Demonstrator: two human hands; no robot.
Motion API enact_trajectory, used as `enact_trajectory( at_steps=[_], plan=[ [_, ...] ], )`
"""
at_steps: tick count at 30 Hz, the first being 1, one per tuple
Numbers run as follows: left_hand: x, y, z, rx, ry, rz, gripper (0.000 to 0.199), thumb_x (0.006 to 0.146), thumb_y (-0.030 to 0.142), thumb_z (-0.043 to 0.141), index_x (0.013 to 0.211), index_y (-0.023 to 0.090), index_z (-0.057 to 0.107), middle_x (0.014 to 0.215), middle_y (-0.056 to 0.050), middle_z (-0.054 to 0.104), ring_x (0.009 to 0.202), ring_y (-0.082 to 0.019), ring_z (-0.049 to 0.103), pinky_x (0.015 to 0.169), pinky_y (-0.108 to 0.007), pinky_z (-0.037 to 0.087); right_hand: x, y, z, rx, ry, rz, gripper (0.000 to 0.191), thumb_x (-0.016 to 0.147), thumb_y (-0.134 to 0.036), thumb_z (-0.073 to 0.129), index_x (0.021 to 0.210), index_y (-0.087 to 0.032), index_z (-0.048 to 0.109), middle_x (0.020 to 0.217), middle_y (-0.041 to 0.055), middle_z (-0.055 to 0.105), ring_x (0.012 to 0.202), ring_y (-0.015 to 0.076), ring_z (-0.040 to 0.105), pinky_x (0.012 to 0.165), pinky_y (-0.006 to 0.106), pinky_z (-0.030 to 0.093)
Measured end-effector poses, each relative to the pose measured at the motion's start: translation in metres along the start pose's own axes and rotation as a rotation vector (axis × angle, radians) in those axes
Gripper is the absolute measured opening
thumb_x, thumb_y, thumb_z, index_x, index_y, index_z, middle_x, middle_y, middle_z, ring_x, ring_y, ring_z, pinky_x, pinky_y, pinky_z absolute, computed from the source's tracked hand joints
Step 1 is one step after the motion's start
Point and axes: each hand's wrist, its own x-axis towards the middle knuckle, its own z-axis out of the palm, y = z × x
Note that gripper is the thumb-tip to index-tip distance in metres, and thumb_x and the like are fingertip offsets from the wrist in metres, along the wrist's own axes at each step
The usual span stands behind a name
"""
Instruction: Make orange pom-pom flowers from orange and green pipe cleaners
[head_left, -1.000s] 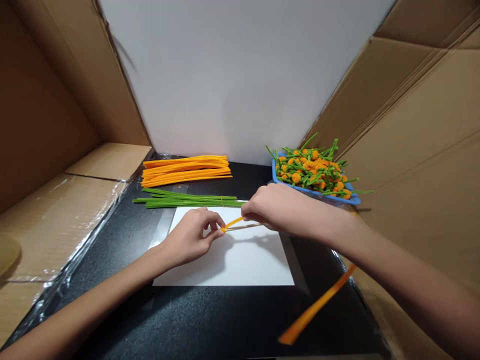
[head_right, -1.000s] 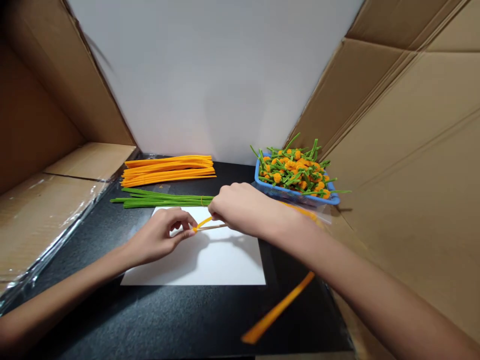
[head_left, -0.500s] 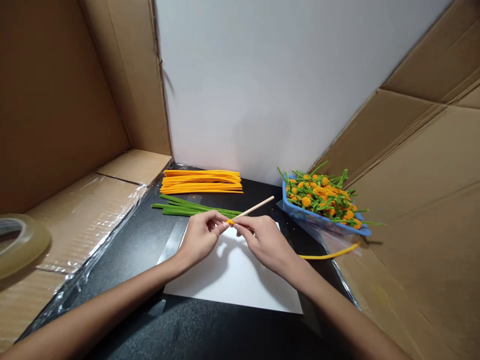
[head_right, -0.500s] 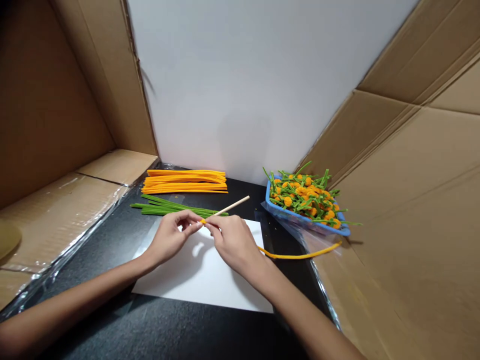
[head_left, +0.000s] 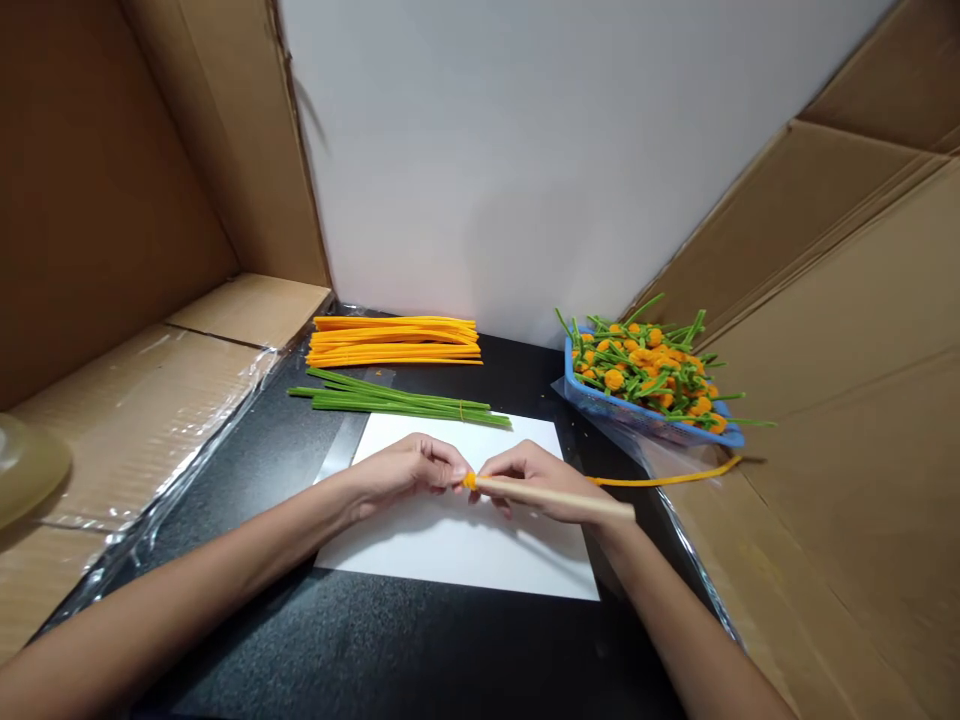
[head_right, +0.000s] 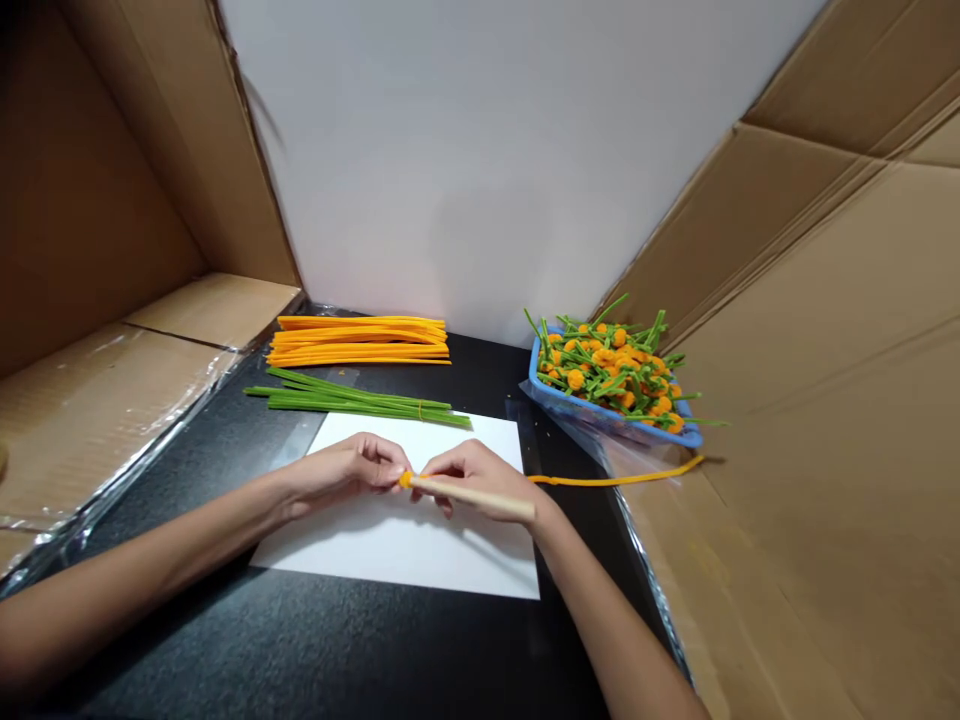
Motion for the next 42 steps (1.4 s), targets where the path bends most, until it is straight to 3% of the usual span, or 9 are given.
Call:
enact_trajectory(
  at_steps=[5, 11, 15, 19, 23, 27, 34, 38, 42],
  plan=[
    [-0.006, 0.002, 0.003, 0.509, -0.077, 0.055, 0.010, 0.076, 0.023, 0.068, 0.076, 0.015, 0.072, 0.069, -0.002, 0.067, 0.064, -0.014, 0.054, 0.062, -0.025, 0.038, -0.002, 0.001, -0.003, -0.100, -0.085, 0.052, 0.031, 0.090, -0.039, 0.060, 0.084, -0.011, 0.074, 0.050, -0.0046, 0.049, 0.049, 0.0091, 0.041, 0.053, 0.022, 0.031],
    [-0.008, -0.005, 0.011, 1.142, 0.283, 0.398, 0.027, 0.076, 0.004, 0.052, 0.094, 0.017, 0.067, 0.085, -0.008, 0.065, 0.083, -0.023, 0.054, 0.072, -0.031, 0.039, -0.006, -0.020, 0.016, -0.416, 0.287, 0.029, 0.035, 0.096, -0.026, 0.046, 0.069, -0.015, 0.064, 0.060, -0.0014, 0.057, 0.059, 0.0116, 0.049, 0.059, 0.024, 0.031],
    [-0.003, -0.012, 0.006, 1.247, 0.437, 0.432, 0.030, 0.085, 0.007, 0.046, 0.102, 0.016, 0.068, 0.090, -0.011, 0.065, 0.089, -0.026, 0.052, 0.078, -0.035, 0.040, -0.004, -0.020, 0.027, -0.378, 0.338, 0.032, 0.032, 0.098, -0.027, 0.043, 0.074, -0.017, 0.062, 0.062, -0.0019, 0.058, 0.060, 0.0121, 0.052, 0.061, 0.023, 0.033],
    [0.002, -0.013, 0.003, 0.976, 0.527, 0.344, 0.022, 0.090, 0.019, 0.049, 0.089, 0.017, 0.071, 0.084, -0.008, 0.068, 0.081, -0.022, 0.056, 0.076, -0.032, 0.039, 0.004, -0.004, 0.031, -0.287, 0.295, 0.081, 0.029, 0.096, -0.024, 0.042, 0.077, -0.016, 0.063, 0.060, -0.0022, 0.058, 0.056, 0.0110, 0.049, 0.057, 0.022, 0.033],
    [0.005, -0.010, -0.001, 0.522, 0.390, 0.184, 0.026, 0.087, 0.034, 0.056, 0.074, 0.015, 0.069, 0.066, -0.002, 0.061, 0.063, -0.016, 0.051, 0.063, -0.027, 0.034, 0.007, 0.010, 0.023, -0.133, 0.265, 0.165, 0.032, 0.095, -0.027, 0.044, 0.076, -0.014, 0.067, 0.055, -0.0008, 0.057, 0.052, 0.0105, 0.044, 0.055, 0.023, 0.032],
    [0.004, -0.005, -0.005, 0.447, 0.105, 0.105, 0.032, 0.087, 0.038, 0.057, 0.067, 0.014, 0.064, 0.056, 0.002, 0.050, 0.055, -0.011, 0.039, 0.058, -0.025, 0.027, 0.003, 0.016, 0.010, 0.121, 0.189, 0.184, 0.029, 0.091, -0.035, 0.055, 0.073, -0.013, 0.064, 0.050, -0.0032, 0.050, 0.047, 0.0080, 0.037, 0.049, 0.022, 0.026],
    [-0.009, 0.006, 0.004, 0.715, -0.273, 0.187, 0.029, 0.097, 0.034, 0.046, 0.082, 0.016, 0.063, 0.066, 0.002, 0.055, 0.063, -0.012, 0.050, 0.063, -0.023, 0.036, -0.007, 0.010, -0.001, 0.251, 0.001, 0.217, 0.037, 0.079, -0.049, 0.069, 0.070, -0.013, 0.064, 0.054, -0.0036, 0.051, 0.046, 0.0062, 0.037, 0.045, 0.020, 0.025],
    [-0.013, 0.003, 0.011, 1.130, -0.268, 0.388, 0.019, 0.096, 0.021, 0.045, 0.082, 0.018, 0.058, 0.073, -0.001, 0.060, 0.070, -0.015, 0.054, 0.066, -0.026, 0.038, -0.010, 0.004, -0.002, 0.136, -0.034, 0.194, 0.033, 0.081, -0.044, 0.069, 0.071, -0.012, 0.066, 0.053, -0.0044, 0.049, 0.046, 0.0054, 0.034, 0.045, 0.019, 0.024],
    [-0.010, -0.008, 0.014, 1.611, -0.191, 0.554, 0.010, 0.081, 0.010, 0.054, 0.086, 0.018, 0.056, 0.074, -0.005, 0.063, 0.076, -0.023, 0.054, 0.060, -0.032, 0.038, -0.012, -0.005, 0.003, -0.064, 0.044, 0.140, 0.027, 0.084, -0.037, 0.066, 0.072, -0.012, 0.069, 0.055, -0.0031, 0.052, 0.049, 0.0064, 0.039, 0.046, 0.019, 0.027]
  ],
)
